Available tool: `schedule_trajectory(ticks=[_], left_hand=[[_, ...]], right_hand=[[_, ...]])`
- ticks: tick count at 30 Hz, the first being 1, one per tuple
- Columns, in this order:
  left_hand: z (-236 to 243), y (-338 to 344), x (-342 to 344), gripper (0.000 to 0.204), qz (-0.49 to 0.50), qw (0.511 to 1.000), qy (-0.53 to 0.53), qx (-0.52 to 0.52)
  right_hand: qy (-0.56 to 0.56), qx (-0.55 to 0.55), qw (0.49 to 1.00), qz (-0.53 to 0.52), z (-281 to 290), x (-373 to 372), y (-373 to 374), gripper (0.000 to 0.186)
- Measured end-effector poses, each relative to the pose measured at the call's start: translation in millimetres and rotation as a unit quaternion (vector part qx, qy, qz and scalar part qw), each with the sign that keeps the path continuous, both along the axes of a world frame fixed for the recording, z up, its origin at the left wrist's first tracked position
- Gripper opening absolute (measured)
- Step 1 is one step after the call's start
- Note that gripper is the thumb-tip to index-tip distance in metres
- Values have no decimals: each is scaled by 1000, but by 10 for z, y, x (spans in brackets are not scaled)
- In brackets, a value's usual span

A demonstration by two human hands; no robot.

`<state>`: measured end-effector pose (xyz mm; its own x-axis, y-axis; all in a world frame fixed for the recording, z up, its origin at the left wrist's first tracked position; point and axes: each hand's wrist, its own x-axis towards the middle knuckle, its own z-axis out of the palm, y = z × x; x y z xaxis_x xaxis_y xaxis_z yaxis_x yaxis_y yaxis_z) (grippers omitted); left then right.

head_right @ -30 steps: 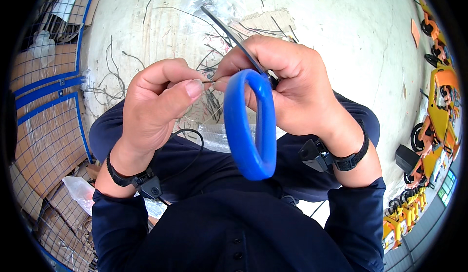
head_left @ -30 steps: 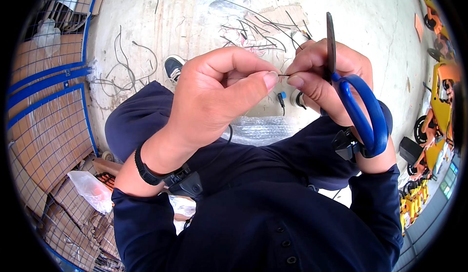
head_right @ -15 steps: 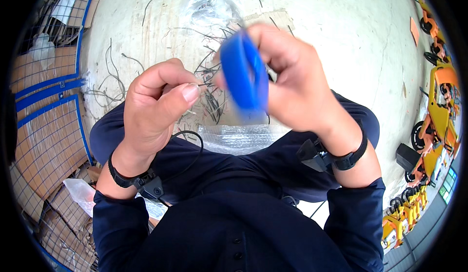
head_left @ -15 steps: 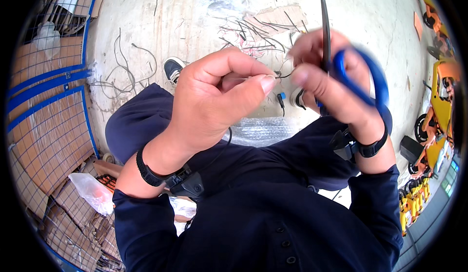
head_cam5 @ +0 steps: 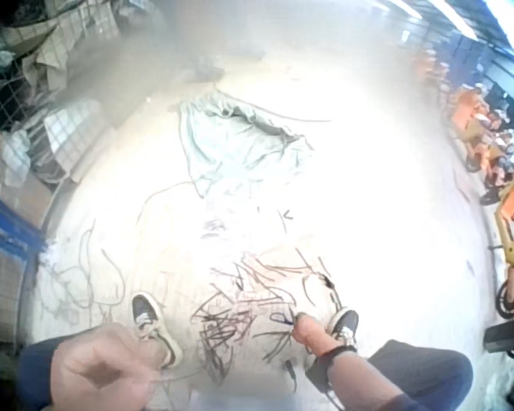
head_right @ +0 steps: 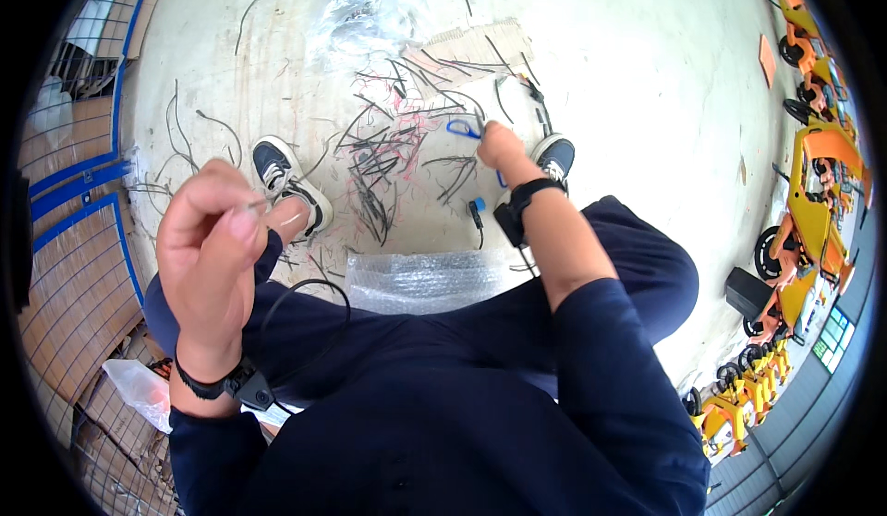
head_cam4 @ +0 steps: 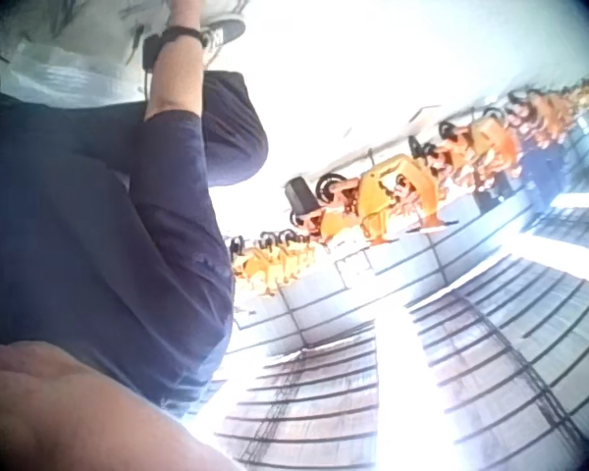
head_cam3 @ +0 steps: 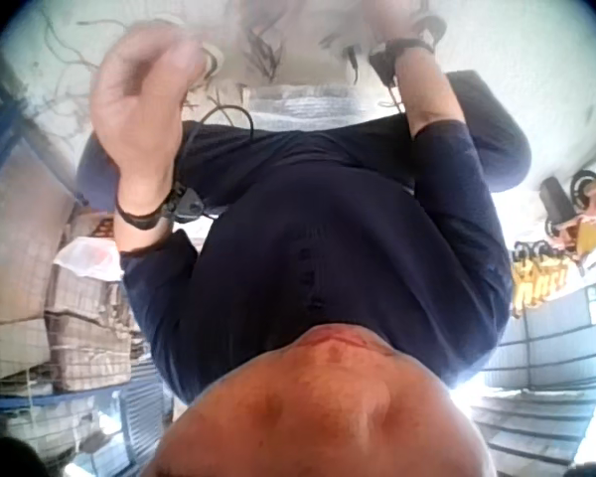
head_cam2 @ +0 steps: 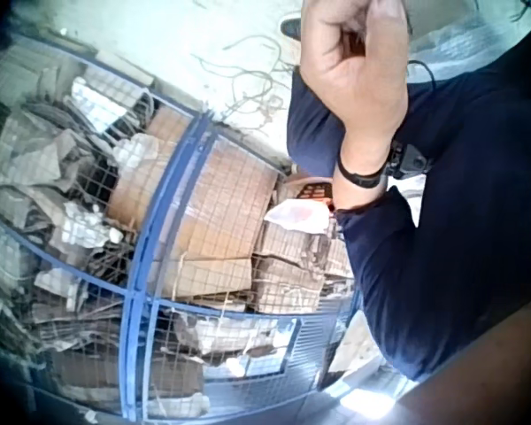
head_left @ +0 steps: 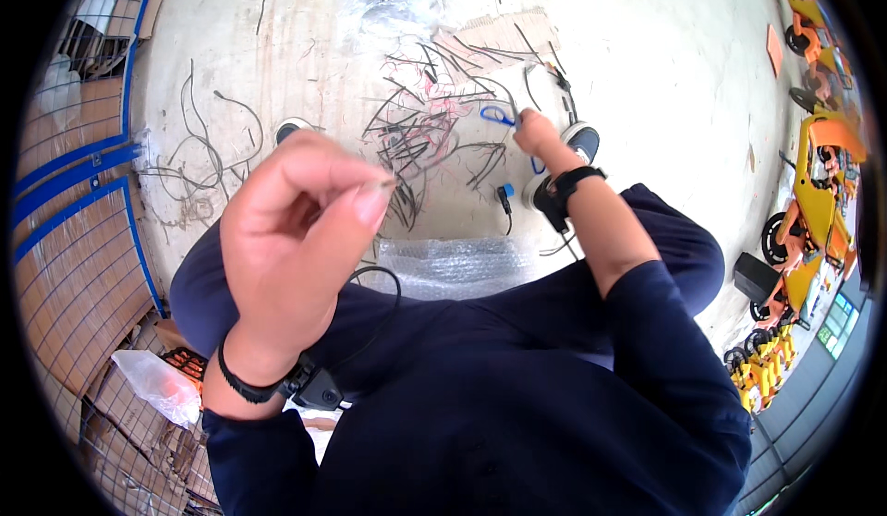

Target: The person strips the ends of wires using scissors and then twists the exposed wire ends together to join them.

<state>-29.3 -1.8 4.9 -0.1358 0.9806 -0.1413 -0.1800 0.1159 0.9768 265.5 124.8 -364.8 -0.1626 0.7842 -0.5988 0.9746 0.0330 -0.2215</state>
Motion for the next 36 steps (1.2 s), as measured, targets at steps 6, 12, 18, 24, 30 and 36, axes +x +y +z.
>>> schedule_trajectory(ticks=[6, 12, 18, 24, 30, 36], left_hand=[[-196, -40, -65, 10, 18, 998, 48, -34], [-234, 90, -33, 10, -28, 993, 111, -4], [-124, 105, 48, 9, -40, 996, 85, 13], [70, 14, 122, 10, -37, 996, 76, 40], [66, 85, 367, 13, -10, 993, 17, 119], [24, 104, 414, 20, 11, 975, 136, 178]], right_hand=[[0, -109, 994, -6, -445, -212, -297, 39], [-80, 2, 997, 8, -566, -245, -97, 51], [224, 42, 973, -38, 814, -482, 912, 41], [449, 102, 887, 15, 3522, -878, 306, 24], [633, 0, 771, -63, 3877, -828, -646, 15], [705, -75, 695, -119, 3700, -954, -639, 17]])
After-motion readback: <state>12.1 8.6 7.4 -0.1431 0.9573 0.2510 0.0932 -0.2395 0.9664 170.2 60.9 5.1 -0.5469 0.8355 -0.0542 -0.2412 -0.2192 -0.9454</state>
